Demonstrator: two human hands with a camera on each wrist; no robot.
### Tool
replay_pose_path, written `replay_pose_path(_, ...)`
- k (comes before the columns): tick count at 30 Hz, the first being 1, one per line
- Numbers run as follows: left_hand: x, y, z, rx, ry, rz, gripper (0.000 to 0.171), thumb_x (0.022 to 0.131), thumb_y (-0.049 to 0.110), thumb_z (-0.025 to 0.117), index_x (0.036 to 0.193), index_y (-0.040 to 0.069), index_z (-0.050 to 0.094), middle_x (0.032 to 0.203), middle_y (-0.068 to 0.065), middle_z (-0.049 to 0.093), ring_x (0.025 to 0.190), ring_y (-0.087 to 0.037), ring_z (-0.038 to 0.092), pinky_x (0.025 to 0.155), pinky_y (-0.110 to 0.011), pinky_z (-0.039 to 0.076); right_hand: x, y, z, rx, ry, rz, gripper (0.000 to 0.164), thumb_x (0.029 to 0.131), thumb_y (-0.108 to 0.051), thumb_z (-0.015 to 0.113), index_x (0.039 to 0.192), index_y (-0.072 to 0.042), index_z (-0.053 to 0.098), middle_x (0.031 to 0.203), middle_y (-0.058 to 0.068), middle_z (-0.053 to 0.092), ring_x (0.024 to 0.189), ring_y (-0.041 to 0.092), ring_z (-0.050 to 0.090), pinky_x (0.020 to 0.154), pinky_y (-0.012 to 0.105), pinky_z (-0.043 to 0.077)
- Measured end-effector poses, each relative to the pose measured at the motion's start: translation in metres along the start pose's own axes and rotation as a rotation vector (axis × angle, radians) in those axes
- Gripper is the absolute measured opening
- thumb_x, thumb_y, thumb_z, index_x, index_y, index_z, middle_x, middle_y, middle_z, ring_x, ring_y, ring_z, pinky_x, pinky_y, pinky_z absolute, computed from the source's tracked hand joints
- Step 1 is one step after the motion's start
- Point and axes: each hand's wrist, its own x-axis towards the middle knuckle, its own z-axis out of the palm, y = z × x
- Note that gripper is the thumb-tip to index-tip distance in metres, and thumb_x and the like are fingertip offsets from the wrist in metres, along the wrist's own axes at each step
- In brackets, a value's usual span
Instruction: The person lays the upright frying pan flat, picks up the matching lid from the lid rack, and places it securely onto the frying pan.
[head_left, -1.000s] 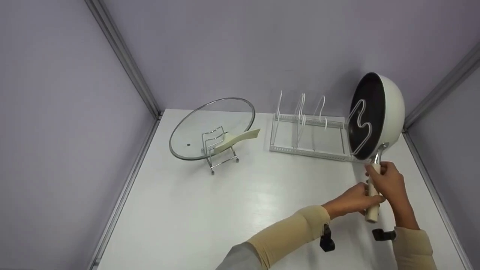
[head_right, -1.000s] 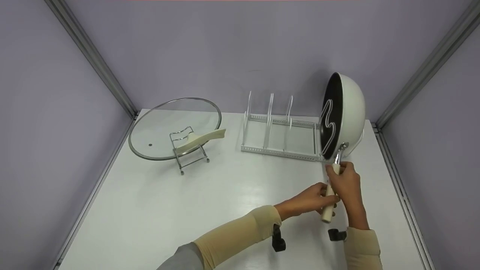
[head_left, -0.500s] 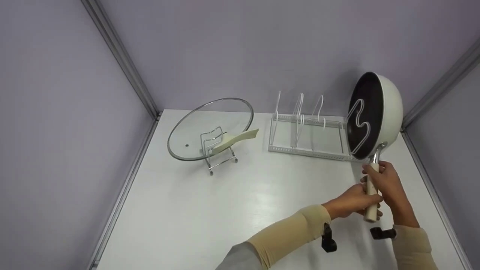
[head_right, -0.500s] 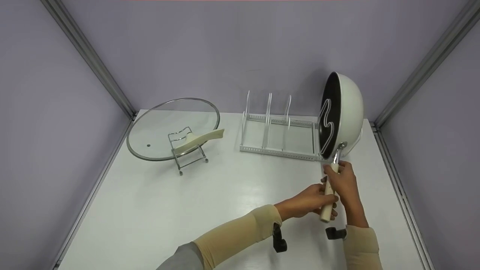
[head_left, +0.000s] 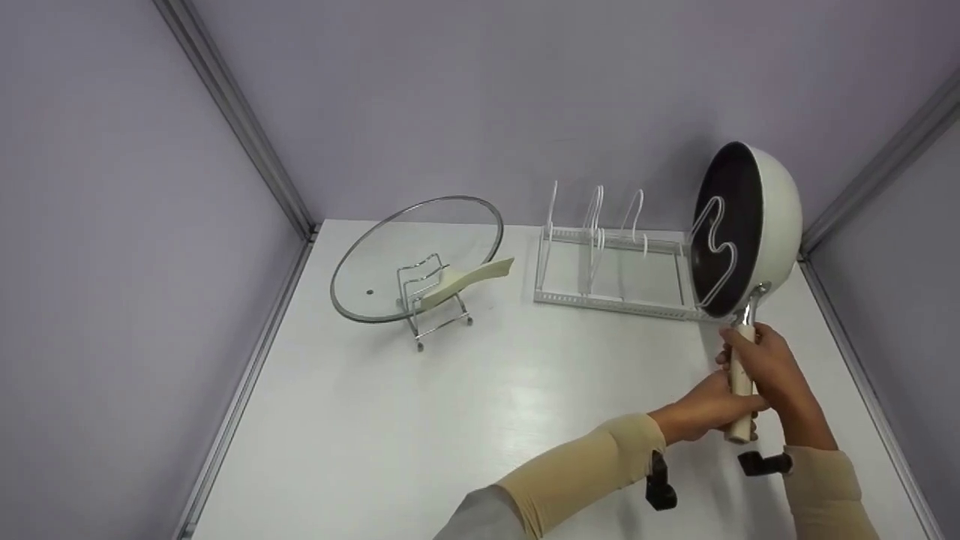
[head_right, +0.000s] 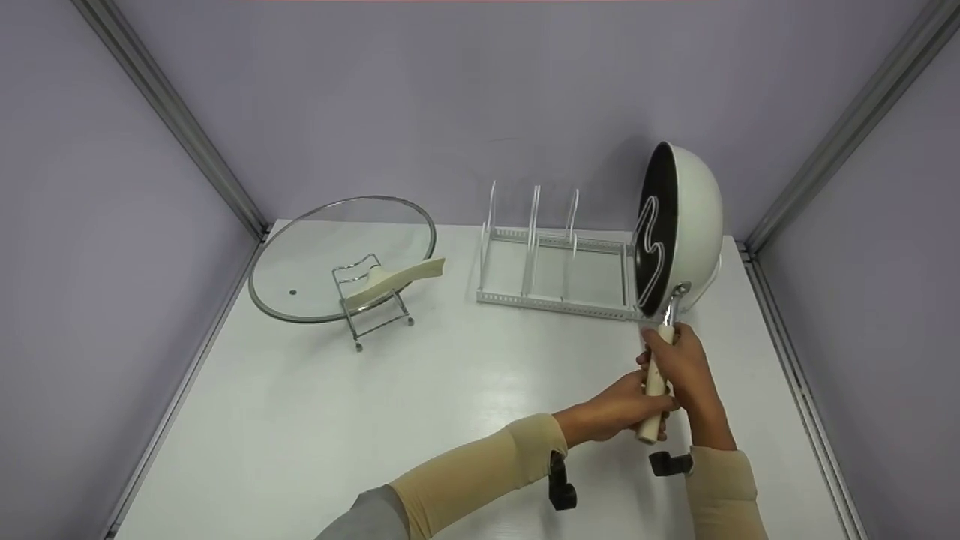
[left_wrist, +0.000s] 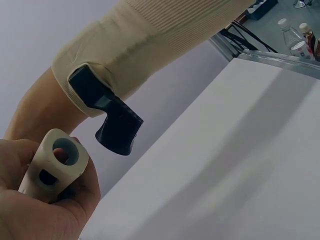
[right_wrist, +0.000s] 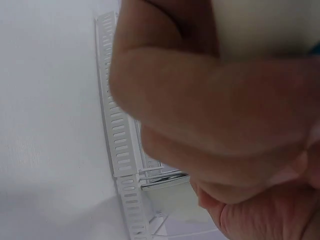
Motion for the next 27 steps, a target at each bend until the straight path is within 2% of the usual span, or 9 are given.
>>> replay_pose_path(5,0.001,-0.001,0.005,-0.109,-0.026,-0.025,0.019,0.1,0.0,0.058,0.109,0.018,0.058,0.074,-0.001,0.055,0.056,-0.015,0.058,0.057,-0.025,0.057,0.003,0.004,-0.002,0.106,-0.029,0.019,0.055,0.112,-0.033,0.052,0.145,0.005,0.029,0.098,-0.002,0.061,0.083,0.006,0.067,0.077,0.024,0.06)
replay_pose_path(10,0.0,-0.001,0.009,-0.112,0.012,-0.047,0.014,0.1,0.002,0.056,0.101,0.016,0.057,0.072,-0.001,0.053,0.056,-0.013,0.055,0.055,-0.024,0.052,0.006,0.008,-0.004,0.162,-0.048,0.036,0.036,0.112,-0.032,0.053,0.13,-0.005,0.036,0.093,-0.004,0.062,0.078,0.007,0.066,0.072,0.026,0.06)
replay_pose_path(13,0.0,-0.002,0.01,-0.115,0.038,-0.053,0.013,0.1,0.002,0.056,0.096,0.015,0.056,0.069,-0.001,0.053,0.056,-0.012,0.055,0.053,-0.023,0.049,0.008,0.008,-0.003,0.189,-0.049,0.06,0.033,0.112,-0.033,0.051,0.125,-0.006,0.039,0.089,-0.006,0.061,0.074,0.006,0.065,0.069,0.026,0.059)
replay_pose_path(17,-0.001,-0.002,0.011,-0.125,0.048,-0.051,0.014,0.101,0.003,0.055,0.096,0.016,0.056,0.067,-0.001,0.052,0.056,-0.012,0.056,0.052,-0.023,0.046,0.009,0.006,-0.001,0.186,-0.042,0.088,0.033,0.113,-0.037,0.048,0.119,-0.005,0.042,0.083,-0.007,0.059,0.071,0.005,0.063,0.067,0.026,0.057)
replay_pose_path(27,0.002,-0.004,0.006,-0.116,-0.042,-0.036,0.017,0.103,0.003,0.05,0.093,0.017,0.051,0.069,-0.001,0.049,0.056,-0.012,0.052,0.053,-0.024,0.047,0.009,0.001,0.003,0.161,-0.038,0.081,0.021,0.112,-0.024,0.043,0.105,-0.003,0.044,0.075,-0.007,0.055,0.063,0.005,0.059,0.06,0.025,0.054)
